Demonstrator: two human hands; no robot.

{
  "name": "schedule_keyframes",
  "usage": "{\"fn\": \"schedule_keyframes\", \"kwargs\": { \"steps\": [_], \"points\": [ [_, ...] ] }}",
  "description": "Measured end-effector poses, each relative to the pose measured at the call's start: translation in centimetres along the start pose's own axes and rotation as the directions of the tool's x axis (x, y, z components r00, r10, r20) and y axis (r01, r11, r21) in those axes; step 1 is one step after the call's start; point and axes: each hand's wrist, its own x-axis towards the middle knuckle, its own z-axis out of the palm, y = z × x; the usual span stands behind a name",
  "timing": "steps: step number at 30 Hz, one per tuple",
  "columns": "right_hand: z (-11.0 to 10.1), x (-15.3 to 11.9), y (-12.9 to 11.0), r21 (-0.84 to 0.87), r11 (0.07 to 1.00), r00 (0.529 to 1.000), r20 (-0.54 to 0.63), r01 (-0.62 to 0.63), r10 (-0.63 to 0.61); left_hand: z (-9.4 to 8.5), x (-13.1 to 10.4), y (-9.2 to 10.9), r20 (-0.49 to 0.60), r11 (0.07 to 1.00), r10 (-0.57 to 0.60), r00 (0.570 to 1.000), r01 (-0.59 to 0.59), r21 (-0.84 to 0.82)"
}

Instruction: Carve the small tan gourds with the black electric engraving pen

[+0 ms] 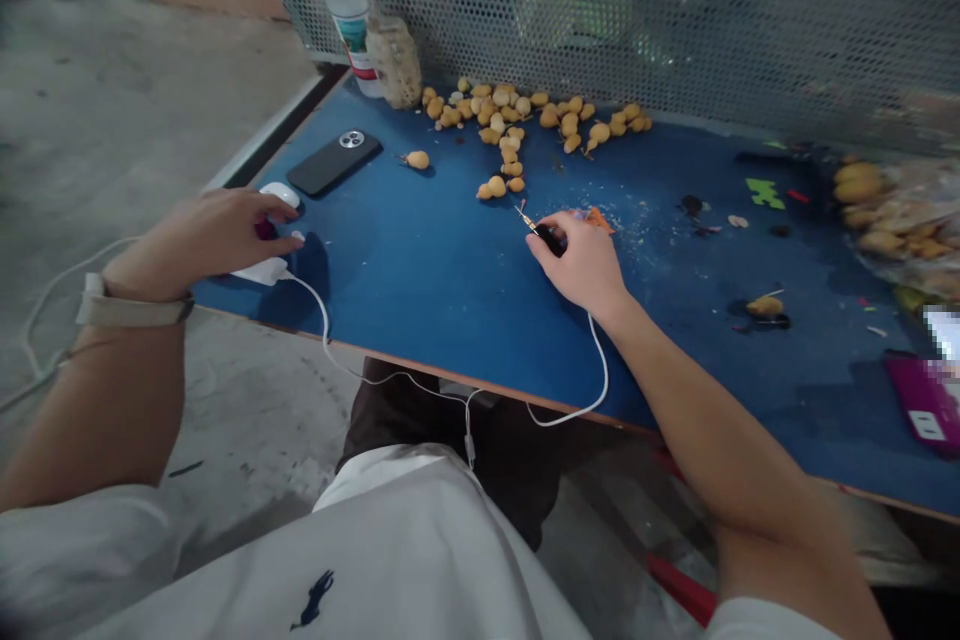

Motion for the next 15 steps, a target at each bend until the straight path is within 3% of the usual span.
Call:
{"fn": "schedule_keyframes", "kwargs": {
  "steps": [3, 10, 12, 15],
  "points": [
    [0.0, 0.0, -0.1, 0.018, 1.0, 1.0, 0.01, -0.009, 0.009, 0.5, -0.8, 1.1, 0.007, 0.996, -0.02, 1.0, 0.019, 0.091],
    [0.0, 0.0, -0.3, 0.016, 1.0, 0.999, 0.03, -0.02, 0.019, 0.3, -1.2, 2.8, -0.013, 0.992, -0.049, 0.999, 0.05, 0.114],
    [0.0, 0.0, -0.3, 0.016, 1.0, 0.999, 0.036, -0.022, 0.021, 0.0, -1.2, 3.4, -0.046, 0.999, -0.032, 0.998, 0.033, 0.031],
    [0.1, 0.1, -0.1, 0.03, 0.999, 0.999, 0.043, -0.02, 0.019, -1.0, -2.7, 5.2, -0.079, 0.961, 0.053, 0.995, -0.072, -0.268]
  ]
}}
